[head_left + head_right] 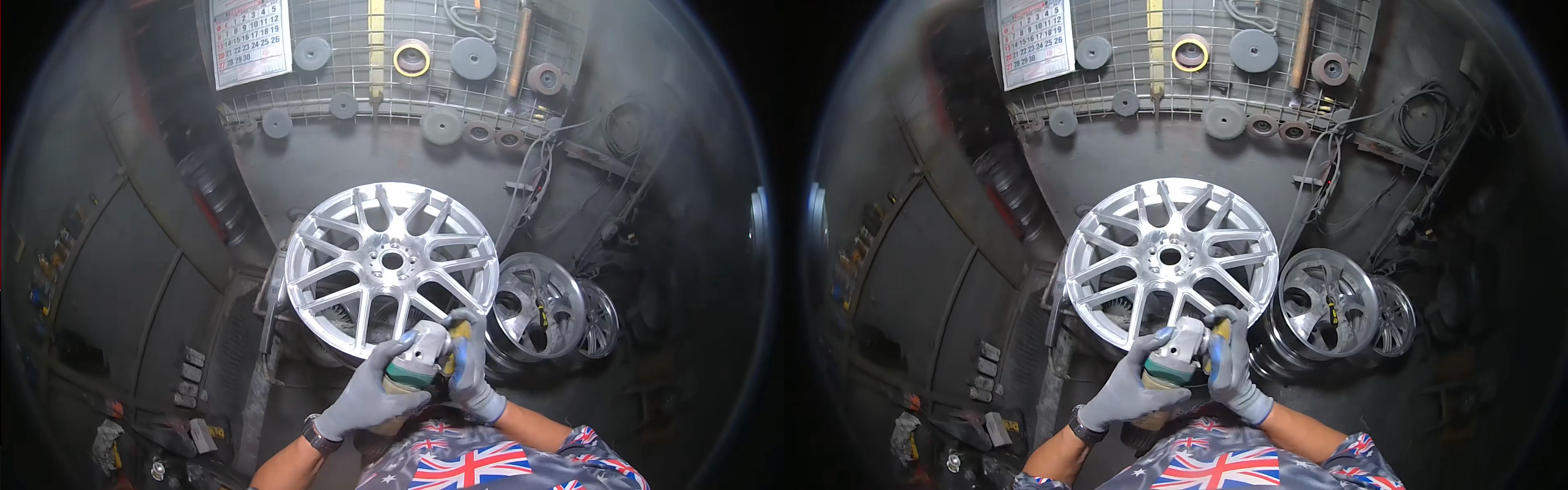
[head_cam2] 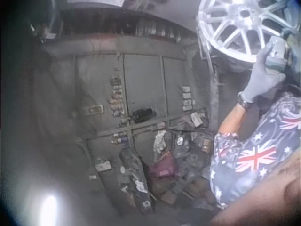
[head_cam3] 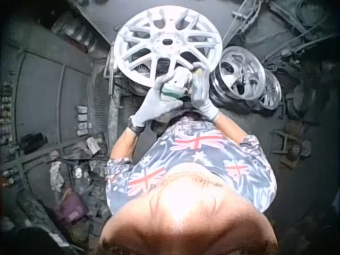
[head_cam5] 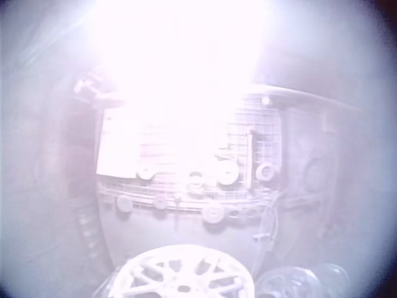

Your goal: The person uses a metal file to manually smooth the edges of a silver car wheel rim. They then switch to a handheld power polisher with a buffing pad to polish the face of the wheel, moving the tool systematically across the spokes and outer rim.

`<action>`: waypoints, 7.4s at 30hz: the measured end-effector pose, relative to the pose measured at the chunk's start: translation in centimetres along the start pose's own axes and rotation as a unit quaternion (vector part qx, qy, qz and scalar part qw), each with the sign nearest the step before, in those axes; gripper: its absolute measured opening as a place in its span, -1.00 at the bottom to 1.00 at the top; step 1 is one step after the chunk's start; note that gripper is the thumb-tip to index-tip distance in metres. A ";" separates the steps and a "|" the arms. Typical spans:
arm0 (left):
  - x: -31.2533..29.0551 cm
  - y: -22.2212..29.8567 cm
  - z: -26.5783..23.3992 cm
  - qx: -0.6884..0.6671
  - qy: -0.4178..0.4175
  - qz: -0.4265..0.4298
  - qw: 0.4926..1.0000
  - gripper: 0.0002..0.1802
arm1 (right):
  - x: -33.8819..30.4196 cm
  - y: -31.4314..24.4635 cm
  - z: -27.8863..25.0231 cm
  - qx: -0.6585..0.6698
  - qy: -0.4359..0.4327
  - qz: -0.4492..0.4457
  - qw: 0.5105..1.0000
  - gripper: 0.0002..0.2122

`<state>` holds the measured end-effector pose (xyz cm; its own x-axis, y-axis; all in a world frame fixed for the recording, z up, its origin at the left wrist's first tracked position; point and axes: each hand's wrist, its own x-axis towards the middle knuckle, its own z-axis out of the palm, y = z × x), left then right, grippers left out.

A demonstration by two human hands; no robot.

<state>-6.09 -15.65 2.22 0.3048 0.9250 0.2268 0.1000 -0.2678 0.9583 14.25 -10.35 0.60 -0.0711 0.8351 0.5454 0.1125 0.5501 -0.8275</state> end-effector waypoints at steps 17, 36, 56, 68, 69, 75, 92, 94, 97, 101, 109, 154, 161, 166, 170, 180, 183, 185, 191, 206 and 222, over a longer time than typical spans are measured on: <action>-0.5 -3.4 -0.6 -0.295 0.073 -0.153 0.940 0.13 | 2.5 2.4 5.2 -0.036 0.040 -0.069 0.996 -0.67; -5.2 -6.2 -1.1 -0.582 0.093 -0.130 0.797 -0.04 | 4.5 -3.6 3.8 -0.173 -0.199 -0.100 0.959 -0.70; -7.1 -7.8 1.2 -0.621 0.117 -0.126 0.764 -0.10 | 6.2 -4.8 2.3 -0.213 -0.304 -0.214 0.903 -0.68; -7.3 -7.6 1.1 -0.624 0.119 -0.131 0.762 -0.10 | 5.5 -5.9 2.3 -0.250 -0.296 -0.152 0.909 -0.66; -7.4 -7.7 1.1 -0.626 0.117 -0.132 0.760 -0.10 | 5.3 -5.3 2.4 -0.260 -0.308 -0.130 0.906 -0.64; -7.7 -7.9 1.0 -0.633 0.120 -0.135 0.753 -0.10 | 5.9 -5.6 2.6 -0.219 -0.296 -0.230 0.901 -0.64; -8.0 -10.5 1.4 -0.608 0.140 -0.150 0.767 -0.20 | 6.0 -5.2 3.0 -0.196 -0.363 -0.238 0.879 -0.55; -8.0 -10.7 1.4 -0.637 0.121 -0.140 0.748 -0.20 | 5.6 -4.8 3.5 -0.214 -0.305 -0.222 0.901 -0.61; -7.5 -9.8 1.3 -0.654 0.110 -0.125 0.738 -0.16 | 6.0 -3.8 3.9 -0.236 -0.327 -0.214 0.890 -0.70; -7.6 -11.6 1.3 -0.649 0.076 -0.112 0.749 -0.21 | 7.2 -3.4 3.5 -0.204 -0.367 -0.230 0.878 -0.60; -6.8 -12.1 2.4 -0.708 0.114 -0.079 0.692 -0.19 | 11.1 -2.9 0.5 0.022 -0.327 -0.101 0.939 -0.71; 4.7 -10.9 11.2 -0.552 0.243 0.115 0.790 0.07 | 52.7 17.1 -18.6 -0.012 0.159 -0.158 0.974 -0.77; 3.6 -12.8 10.6 -0.590 0.224 0.120 0.766 0.00 | 45.6 26.1 -24.6 -0.136 0.238 0.007 0.962 -0.64; 2.7 -13.7 10.3 -0.590 0.237 0.090 0.766 -0.06 | 46.5 26.6 -23.9 -0.249 0.183 -0.009 0.951 -0.57; 2.9 -14.4 10.4 -0.585 0.230 0.087 0.773 -0.03 | 48.7 28.1 -26.0 -0.350 0.158 -0.078 0.920 -0.63; 3.9 -12.7 11.6 -0.594 0.242 0.104 0.760 -0.05 | 46.9 22.3 -25.9 -0.269 0.085 -0.002 0.959 -0.69; 5.6 -10.9 12.0 -0.597 0.211 0.089 0.769 -0.02 | 42.8 19.2 -23.7 0.054 0.017 0.065 0.996 -0.75; 5.5 -10.5 12.4 -0.586 0.231 0.077 0.773 0.00 | 39.1 17.5 -21.1 0.190 -0.065 0.160 0.966 -0.78; 6.2 -7.8 12.2 -0.634 0.256 -0.002 0.730 -0.03 | 26.7 10.2 -11.8 0.315 -0.240 0.296 0.869 -0.85; -2.4 -7.9 2.8 -0.604 0.180 -0.059 0.774 -0.11 | 12.3 0.1 1.4 0.118 -0.397 0.288 0.863 -0.75; -6.5 -9.3 -1.3 -0.634 0.049 -0.157 0.756 -0.14 | 5.6 -2.8 3.4 0.015 -0.251 0.305 0.919 -0.73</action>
<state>-10.26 -18.78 -7.90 0.3756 0.9220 -0.0938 -0.8543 0.3837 0.3507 10.12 -7.24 5.53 -0.4531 0.8798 -0.1440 0.2562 -0.0263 -0.9663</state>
